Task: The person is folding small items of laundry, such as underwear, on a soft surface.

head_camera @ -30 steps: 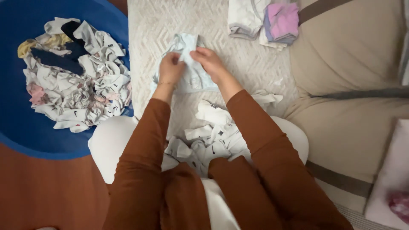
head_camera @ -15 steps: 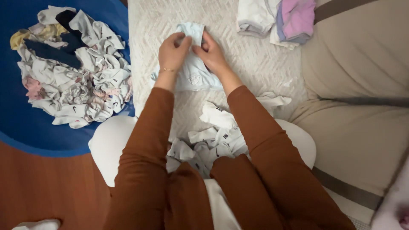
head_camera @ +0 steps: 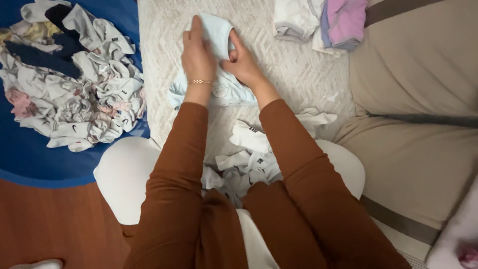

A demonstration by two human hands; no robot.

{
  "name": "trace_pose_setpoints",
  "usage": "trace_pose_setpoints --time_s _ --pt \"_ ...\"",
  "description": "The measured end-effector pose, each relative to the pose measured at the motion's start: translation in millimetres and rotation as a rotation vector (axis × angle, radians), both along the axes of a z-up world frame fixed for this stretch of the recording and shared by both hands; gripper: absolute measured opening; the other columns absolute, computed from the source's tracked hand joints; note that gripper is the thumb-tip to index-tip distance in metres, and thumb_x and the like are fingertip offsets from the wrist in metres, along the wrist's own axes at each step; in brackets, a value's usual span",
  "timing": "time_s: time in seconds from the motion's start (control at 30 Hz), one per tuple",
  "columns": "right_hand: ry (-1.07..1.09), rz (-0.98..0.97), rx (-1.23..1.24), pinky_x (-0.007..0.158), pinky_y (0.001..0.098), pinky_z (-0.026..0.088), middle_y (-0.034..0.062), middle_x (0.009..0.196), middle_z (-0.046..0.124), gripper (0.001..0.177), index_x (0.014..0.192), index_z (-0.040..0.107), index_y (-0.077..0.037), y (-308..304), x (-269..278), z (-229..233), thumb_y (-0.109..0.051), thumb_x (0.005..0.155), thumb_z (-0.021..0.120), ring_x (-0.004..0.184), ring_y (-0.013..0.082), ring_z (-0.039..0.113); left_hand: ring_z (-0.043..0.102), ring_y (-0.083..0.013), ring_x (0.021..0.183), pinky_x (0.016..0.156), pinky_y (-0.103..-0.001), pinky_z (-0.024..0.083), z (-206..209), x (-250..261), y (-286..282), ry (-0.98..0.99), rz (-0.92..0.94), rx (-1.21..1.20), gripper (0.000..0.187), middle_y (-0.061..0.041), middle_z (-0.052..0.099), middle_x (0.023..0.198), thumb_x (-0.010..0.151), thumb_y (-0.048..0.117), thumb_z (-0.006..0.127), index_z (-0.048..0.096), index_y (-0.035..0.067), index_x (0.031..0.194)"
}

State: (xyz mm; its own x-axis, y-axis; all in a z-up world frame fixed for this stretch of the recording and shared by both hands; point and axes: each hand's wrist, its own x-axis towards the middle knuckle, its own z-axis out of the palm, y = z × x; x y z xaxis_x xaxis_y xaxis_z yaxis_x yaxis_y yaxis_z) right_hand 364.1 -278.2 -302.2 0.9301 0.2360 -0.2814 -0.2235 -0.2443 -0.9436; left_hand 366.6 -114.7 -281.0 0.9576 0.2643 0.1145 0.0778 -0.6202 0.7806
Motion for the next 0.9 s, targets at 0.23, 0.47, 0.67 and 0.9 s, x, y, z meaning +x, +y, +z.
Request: trace_pose_setpoints --time_s 0.23,0.47,0.67,0.9 --pt "0.174 -0.057 0.064 0.04 0.0286 0.038 -0.0006 0.068 0.063 0.1 0.164 0.014 -0.009 5.0 7.2 44.5 -0.004 0.085 0.074 0.047 0.008 0.051 0.068 -0.0376 0.09 0.075 -0.047 0.055 24.7 -7.0 28.6 0.081 0.014 0.092 0.068 -0.014 0.061 0.119 0.092 0.003 0.06 0.043 0.018 0.156" --pt "-0.144 0.014 -0.156 0.056 0.0303 0.05 0.0024 0.08 0.068 0.067 0.147 0.043 -0.009 -34.3 -26.3 72.6 -0.017 0.093 0.081 0.065 0.0117 0.063 0.062 -0.0377 0.084 0.078 -0.049 0.05 89.2 -88.8 90.6 0.075 -0.183 0.259 0.013 -0.011 0.069 0.086 0.089 0.018 0.078 0.069 0.009 0.091" --pt "-0.505 0.208 -0.759 0.072 0.0337 0.053 0.005 0.087 0.066 0.023 0.1 0.066 -0.013 -103.0 -80.4 104.0 -0.024 0.095 0.086 0.08 0.0186 0.064 0.057 -0.0376 0.098 0.079 -0.047 0.049 93.6 -117.3 117.7 0.037 -0.284 0.288 0.026 -0.015 0.061 0.103 0.073 0.018 0.085 0.073 0.007 0.094" --pt "-0.091 0.311 -0.456 0.07 0.0381 0.05 0.0098 0.084 0.063 0.034 0.118 0.064 -0.015 -100.7 -93.2 117.0 -0.027 0.088 0.075 0.078 0.0265 0.061 0.057 -0.0363 0.106 0.089 -0.044 0.05 106.6 -107.5 127.7 -0.127 -0.458 0.121 0.02 -0.015 0.061 0.109 0.08 0.019 0.086 0.07 0.007 0.084"
